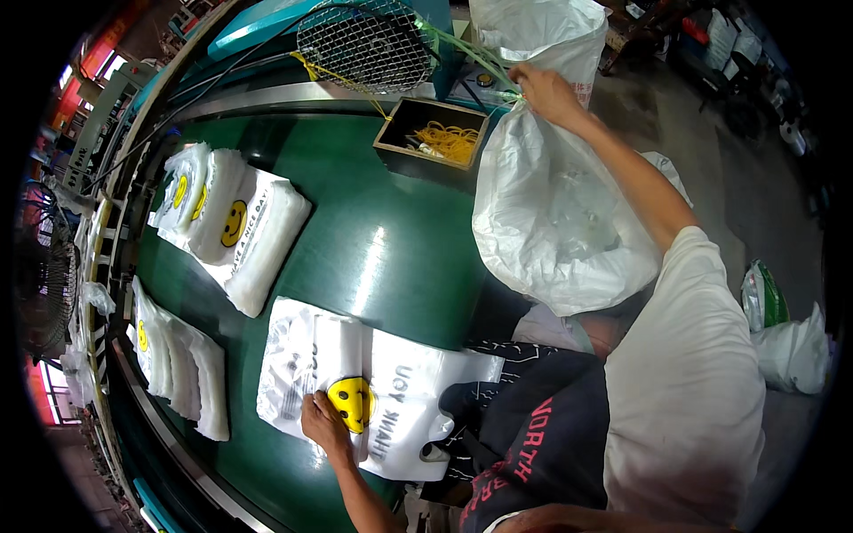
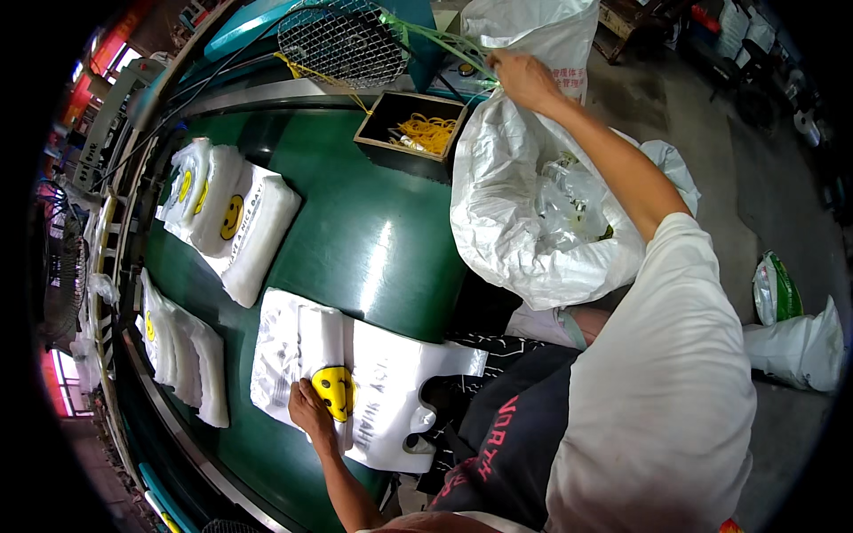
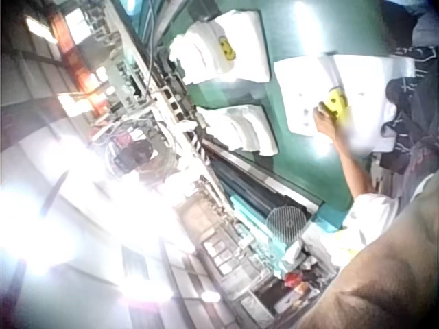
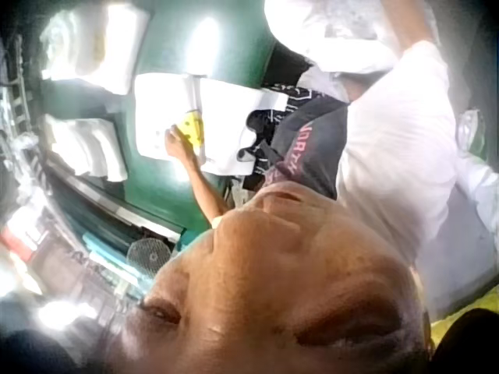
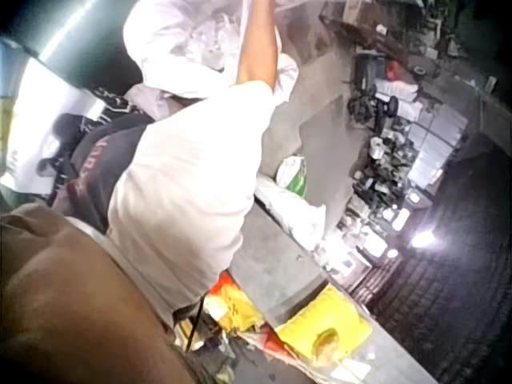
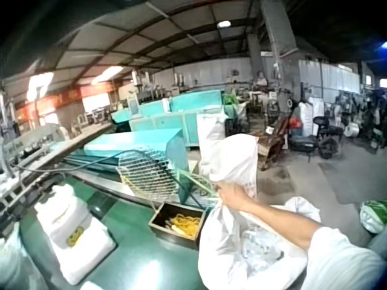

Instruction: The person picks up plastic bags from a conveyor belt, folds them by hand, and stacks them into a pile.

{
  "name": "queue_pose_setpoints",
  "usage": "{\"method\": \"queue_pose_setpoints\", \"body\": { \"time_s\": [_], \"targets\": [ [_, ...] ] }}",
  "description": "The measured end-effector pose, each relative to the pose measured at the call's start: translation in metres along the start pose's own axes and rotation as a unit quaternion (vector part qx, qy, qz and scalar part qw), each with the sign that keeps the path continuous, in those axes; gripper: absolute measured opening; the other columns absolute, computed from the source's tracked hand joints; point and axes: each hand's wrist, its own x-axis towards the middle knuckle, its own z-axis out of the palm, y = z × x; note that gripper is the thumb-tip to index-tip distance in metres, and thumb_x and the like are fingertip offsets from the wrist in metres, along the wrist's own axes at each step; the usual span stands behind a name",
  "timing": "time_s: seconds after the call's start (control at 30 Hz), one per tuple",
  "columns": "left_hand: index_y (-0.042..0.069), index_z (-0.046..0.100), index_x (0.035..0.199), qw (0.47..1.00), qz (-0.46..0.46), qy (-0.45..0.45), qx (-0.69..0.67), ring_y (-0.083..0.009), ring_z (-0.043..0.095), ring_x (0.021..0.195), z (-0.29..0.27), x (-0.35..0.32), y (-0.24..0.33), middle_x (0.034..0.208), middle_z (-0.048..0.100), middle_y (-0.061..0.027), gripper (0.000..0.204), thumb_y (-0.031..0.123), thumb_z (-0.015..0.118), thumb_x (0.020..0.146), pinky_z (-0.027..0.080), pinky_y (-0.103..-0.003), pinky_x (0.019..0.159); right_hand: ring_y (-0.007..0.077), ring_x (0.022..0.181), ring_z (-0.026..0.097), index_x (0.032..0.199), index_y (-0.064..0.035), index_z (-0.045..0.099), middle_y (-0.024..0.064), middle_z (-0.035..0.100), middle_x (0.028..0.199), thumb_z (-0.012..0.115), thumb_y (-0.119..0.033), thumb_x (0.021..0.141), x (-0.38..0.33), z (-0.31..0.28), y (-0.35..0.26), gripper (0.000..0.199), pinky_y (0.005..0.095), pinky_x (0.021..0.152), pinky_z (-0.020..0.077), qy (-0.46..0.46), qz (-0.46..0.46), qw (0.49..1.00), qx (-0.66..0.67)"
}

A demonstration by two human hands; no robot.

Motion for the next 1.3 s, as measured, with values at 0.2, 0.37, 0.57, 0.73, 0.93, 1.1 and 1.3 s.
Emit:
{"method": "queue_pose_setpoints", "body": {
  "time_s": [0.2,0.37,0.57,0.73,0.93,1.1,1.3],
  "targets": [
    [-0.001,0.051,0.072,0.999,-0.032,0.006,0.004,-0.0388,0.050,0.061,-0.005,-0.004,0.005,0.067,0.052,-0.0217,0.031,0.025,0.048,0.091,0.039,-0.043,0.057,0.0379,0.072,0.063,0.108,-0.0037,0.057,0.0221,0.063,0.078,0.044,-0.014,0.089,-0.014,0.014,-0.010,0.026,0.0441,0.064,0.0511,-0.066,-0.065,0.990,-0.111],
    [0.000,0.055,0.075,0.999,-0.045,0.006,0.003,-0.0383,0.053,0.062,0.000,0.002,0.004,0.068,0.054,-0.0211,0.029,0.025,0.052,0.088,0.041,-0.042,0.058,0.0393,0.072,0.062,0.104,-0.0042,0.057,0.0226,0.063,0.077,0.043,-0.015,0.087,-0.008,0.008,-0.013,0.025,0.0471,0.066,0.0495,-0.066,-0.029,0.989,-0.125],
    [0.000,0.050,0.073,0.999,-0.035,-0.010,0.017,-0.0400,0.053,0.071,-0.010,0.000,0.003,0.072,0.054,-0.0207,0.033,0.029,0.051,0.088,0.041,-0.045,0.066,0.0417,0.078,0.060,0.095,-0.0021,0.057,0.0242,0.062,0.081,0.044,-0.015,0.085,0.010,-0.002,-0.027,0.021,0.0492,0.071,0.0459,-0.092,-0.030,0.988,-0.120],
    [0.000,0.052,0.075,0.999,-0.037,-0.017,0.015,-0.0401,0.055,0.072,-0.011,-0.002,0.002,0.073,0.055,-0.0211,0.035,0.032,0.053,0.087,0.041,-0.045,0.066,0.0416,0.078,0.060,0.094,-0.0021,0.057,0.0248,0.061,0.080,0.045,-0.015,0.085,0.017,-0.006,-0.016,0.019,0.0491,0.071,0.0455,-0.104,-0.055,0.988,-0.096],
    [0.000,0.054,0.076,1.000,-0.015,-0.012,0.023,-0.0401,0.055,0.073,-0.010,0.000,0.000,0.074,0.056,-0.0212,0.035,0.033,0.052,0.088,0.041,-0.045,0.066,0.0390,0.081,0.060,0.094,-0.0036,0.058,0.0195,0.063,0.085,0.048,-0.016,0.086,0.017,-0.010,-0.019,0.018,0.0479,0.071,0.0459,-0.082,-0.033,0.989,-0.121],
    [0.000,0.054,0.077,0.999,-0.033,-0.029,0.027,-0.0406,0.054,0.076,-0.011,-0.003,-0.001,0.077,0.056,-0.0214,0.036,0.034,0.051,0.088,0.041,-0.045,0.067,0.0342,0.079,0.060,0.094,-0.0059,0.059,0.0151,0.064,0.089,0.052,-0.016,0.087,0.000,-0.032,-0.128,0.014,0.0419,0.068,0.0478,0.104,-0.177,0.979,-0.003],
    [0.001,0.057,0.086,0.994,-0.042,-0.079,0.057,-0.0386,0.057,0.081,-0.012,0.003,-0.006,0.084,0.060,-0.0198,0.043,0.044,0.049,0.088,0.043,-0.045,0.070,0.0330,0.089,0.062,0.089,-0.0030,0.065,0.0151,0.065,0.089,0.061,-0.010,0.079,0.007,0.063,-0.120,0.012,0.0394,0.075,0.0498,-0.248,-0.088,0.955,-0.136]
  ]
}}
